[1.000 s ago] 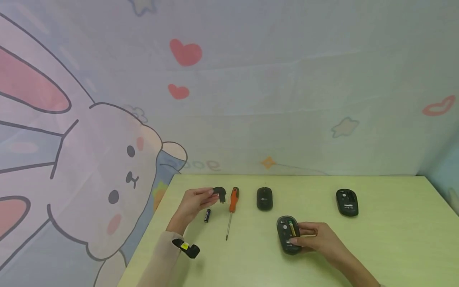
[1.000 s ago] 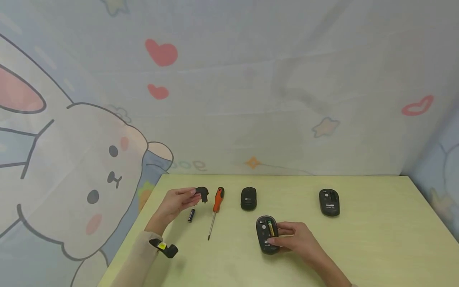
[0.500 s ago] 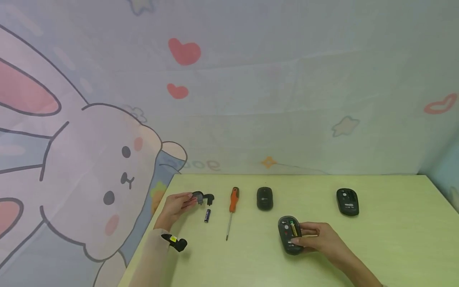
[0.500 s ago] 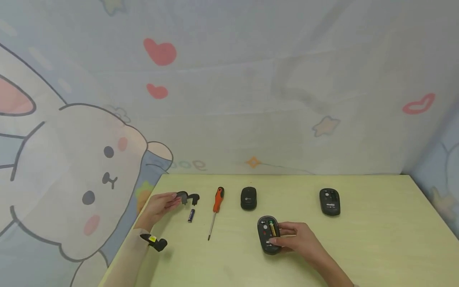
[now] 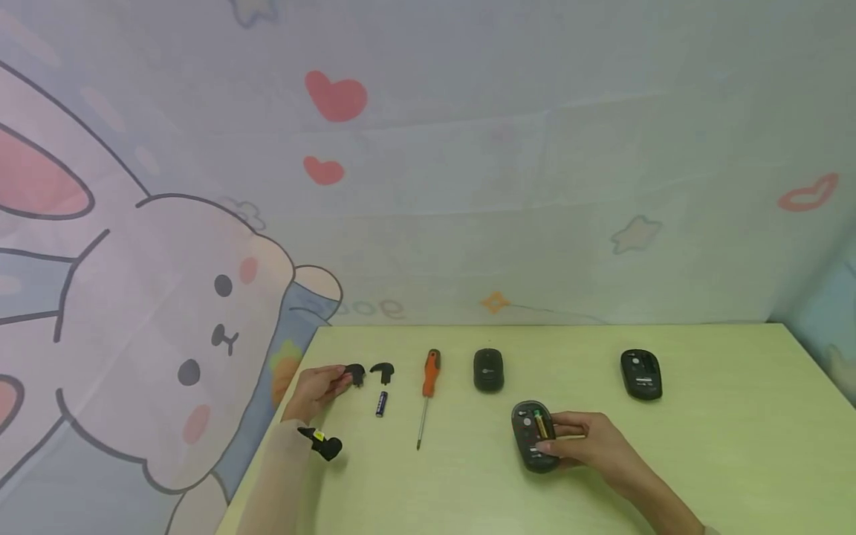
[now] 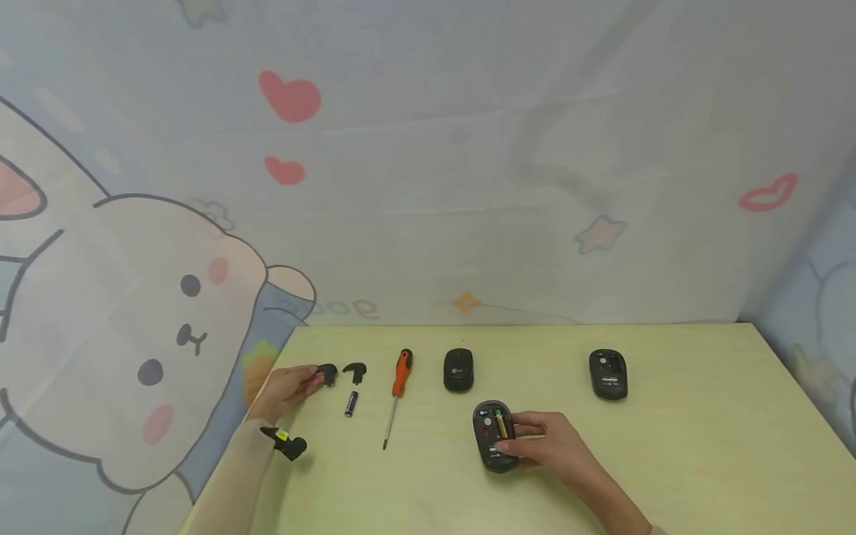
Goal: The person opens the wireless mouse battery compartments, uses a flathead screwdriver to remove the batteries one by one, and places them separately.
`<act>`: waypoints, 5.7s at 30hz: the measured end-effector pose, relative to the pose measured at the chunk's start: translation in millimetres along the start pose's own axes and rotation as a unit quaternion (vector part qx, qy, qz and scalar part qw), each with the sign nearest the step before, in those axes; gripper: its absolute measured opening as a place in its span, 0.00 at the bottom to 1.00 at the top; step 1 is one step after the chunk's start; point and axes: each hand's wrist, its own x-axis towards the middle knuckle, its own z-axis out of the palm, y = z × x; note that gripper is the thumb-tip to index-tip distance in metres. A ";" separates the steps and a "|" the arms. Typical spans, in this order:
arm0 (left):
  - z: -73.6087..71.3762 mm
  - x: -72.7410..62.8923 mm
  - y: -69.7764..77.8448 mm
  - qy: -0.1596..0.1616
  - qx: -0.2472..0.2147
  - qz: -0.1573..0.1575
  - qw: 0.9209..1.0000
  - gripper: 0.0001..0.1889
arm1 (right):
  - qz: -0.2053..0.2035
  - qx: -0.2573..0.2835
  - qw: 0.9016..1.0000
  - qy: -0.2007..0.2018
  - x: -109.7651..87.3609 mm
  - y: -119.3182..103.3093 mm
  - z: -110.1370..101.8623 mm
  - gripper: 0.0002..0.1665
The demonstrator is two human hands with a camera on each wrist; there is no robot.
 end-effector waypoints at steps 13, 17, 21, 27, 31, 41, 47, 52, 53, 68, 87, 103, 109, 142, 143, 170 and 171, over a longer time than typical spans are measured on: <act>6.4 9.4 11.7 0.052 0.205 0.063 0.975 0.16 | -0.014 0.010 1.000 -0.011 0.9 -5.0 1.9 0.44; 5.7 16.0 8.1 0.063 0.240 0.070 0.966 0.16 | -0.009 0.011 1.000 -0.013 0.9 -5.0 1.4 0.45; 5.8 20.1 5.7 0.073 0.255 0.077 0.961 0.16 | -0.007 0.011 1.000 -0.012 1.0 -4.0 0.0 0.45; 7.0 19.5 5.5 0.084 0.261 0.080 0.958 0.17 | -0.012 0.013 1.000 -0.012 0.4 -3.1 0.3 0.42; 4.9 13.3 6.4 0.099 0.254 0.073 0.959 0.19 | -0.009 0.016 1.000 -0.007 0.1 -1.5 2.3 0.40; 20.3 -18.7 31.5 0.085 0.230 0.121 0.962 0.20 | -0.007 0.012 1.000 -0.005 -3.6 -0.7 -0.2 0.44; 49.6 -39.1 46.4 0.040 0.331 0.206 0.920 0.17 | -0.009 0.005 1.000 -0.002 -3.9 -2.0 -1.7 0.44; 79.8 -55.9 52.3 0.008 0.385 0.225 0.895 0.19 | -0.008 0.002 1.000 -0.002 -3.6 -1.9 -1.8 0.44; 86.0 -59.4 52.9 0.000 0.394 0.228 0.890 0.20 | -0.006 0.003 1.000 0.000 -3.6 -2.0 -1.6 0.44; 152.6 -74.8 24.3 -0.066 0.566 0.265 0.778 0.34 | 0.002 0.000 1.000 -0.001 -4.4 -0.9 1.3 0.43; 188.6 -52.7 -12.4 0.021 0.691 0.349 0.632 0.37 | 0.003 0.008 1.000 -0.011 -3.4 3.9 5.0 0.43; 195.8 -46.8 -16.2 0.083 0.733 0.366 0.568 0.22 | 0.003 0.005 1.000 -0.014 -3.5 0.0 6.6 0.44; 204.7 -43.4 -13.6 0.119 0.717 0.353 0.589 0.17 | 0.013 0.006 1.000 -0.015 -2.0 1.1 9.2 0.44; 175.8 -101.9 74.6 -0.110 0.168 0.162 0.966 0.27 | 0.018 0.014 1.000 -0.021 -0.1 0.0 18.5 0.41; 175.7 -102.7 74.4 -0.114 0.161 0.164 0.967 0.27 | 0.017 0.015 0.999 -0.024 -0.3 0.1 18.6 0.41; 194.3 -136.6 94.9 -0.172 0.151 0.239 0.944 0.29 | 0.015 0.026 0.999 -0.025 -3.3 -1.5 15.1 0.41; 195.0 -138.1 95.7 -0.171 0.152 0.244 0.942 0.29 | 0.015 0.026 0.999 -0.024 -3.5 -1.8 15.1 0.40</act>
